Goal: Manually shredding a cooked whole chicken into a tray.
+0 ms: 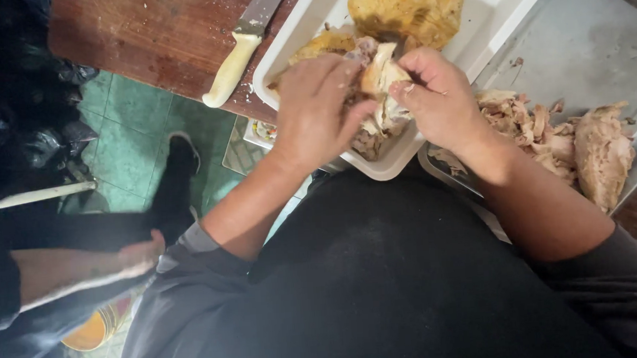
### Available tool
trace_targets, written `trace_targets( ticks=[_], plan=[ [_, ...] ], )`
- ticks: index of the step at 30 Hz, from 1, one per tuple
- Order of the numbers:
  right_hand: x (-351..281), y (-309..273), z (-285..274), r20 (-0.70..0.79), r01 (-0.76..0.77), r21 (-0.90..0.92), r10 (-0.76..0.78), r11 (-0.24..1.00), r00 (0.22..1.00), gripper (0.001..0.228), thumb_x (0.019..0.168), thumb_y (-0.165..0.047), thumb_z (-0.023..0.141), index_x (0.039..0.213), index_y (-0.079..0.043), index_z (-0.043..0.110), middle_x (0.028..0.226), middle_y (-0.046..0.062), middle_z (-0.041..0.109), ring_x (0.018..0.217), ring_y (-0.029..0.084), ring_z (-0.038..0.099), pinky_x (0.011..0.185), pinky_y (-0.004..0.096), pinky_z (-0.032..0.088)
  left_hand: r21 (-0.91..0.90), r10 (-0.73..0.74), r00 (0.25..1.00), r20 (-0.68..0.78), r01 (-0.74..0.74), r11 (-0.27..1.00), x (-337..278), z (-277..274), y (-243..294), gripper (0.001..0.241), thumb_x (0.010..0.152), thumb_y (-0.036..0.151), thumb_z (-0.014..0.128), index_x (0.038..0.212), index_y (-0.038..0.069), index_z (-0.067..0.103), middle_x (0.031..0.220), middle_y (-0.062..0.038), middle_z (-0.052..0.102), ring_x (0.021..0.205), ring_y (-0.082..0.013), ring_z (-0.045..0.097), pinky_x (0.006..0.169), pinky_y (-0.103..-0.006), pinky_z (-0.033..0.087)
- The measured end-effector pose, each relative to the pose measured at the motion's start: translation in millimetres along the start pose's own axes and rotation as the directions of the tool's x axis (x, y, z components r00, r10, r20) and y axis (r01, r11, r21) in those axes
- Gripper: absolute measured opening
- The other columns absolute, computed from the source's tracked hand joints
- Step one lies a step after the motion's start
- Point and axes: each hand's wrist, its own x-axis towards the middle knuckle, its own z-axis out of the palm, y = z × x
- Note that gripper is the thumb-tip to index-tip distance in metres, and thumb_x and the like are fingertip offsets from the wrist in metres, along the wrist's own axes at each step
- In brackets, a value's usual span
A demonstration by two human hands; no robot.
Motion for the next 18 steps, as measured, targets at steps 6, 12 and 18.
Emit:
trace_targets(
  ticks=[6,12,18],
  plan=[
    [-0.9,11.6,-7.3,0.002,0.090,0.291,-0.095,0.952,0.995,0.012,0.103,0.003,0.063,0.114,0.001,0.060,0.106,0.004,0.066,0.094,0.010,0.062,0.085,0.025,0.055,0.128,-0.061,0.986,0.153,0.042,0.991,5.9,17.8,13.2,0.065,0.091,0.038,0.076,0.131,-0.010,0.057,0.122,-0.025,0.062,0.116,-0.0405,0.059,0.103,-0.0525,0.042],
    [-5.3,13.8,-11.9,0.063,0.132,0.373,-0.167,0.918,0.984,0.016,0.101,0.005,0.064,0.117,0.002,0.061,0.109,0.006,0.067,0.096,0.010,0.063,0.088,0.025,0.055,0.068,-0.150,0.983,0.108,0.143,0.987,9.7,30.5,20.8,0.050,0.090,0.025,0.072,0.127,-0.005,0.059,0.118,-0.022,0.064,0.111,-0.0403,0.061,0.100,-0.0512,0.044],
    [-11.7,7.5,-11.2,0.044,0.157,0.365,-0.186,0.918,0.982,0.019,0.101,0.006,0.064,0.119,0.003,0.063,0.110,0.006,0.068,0.098,0.009,0.063,0.089,0.024,0.054,0.122,-0.072,0.996,0.051,0.065,0.990,13.1,34.5,25.5,0.047,0.083,0.019,0.071,0.121,-0.004,0.057,0.107,-0.018,0.063,0.101,-0.0381,0.061,0.091,-0.0510,0.044]
  ],
)
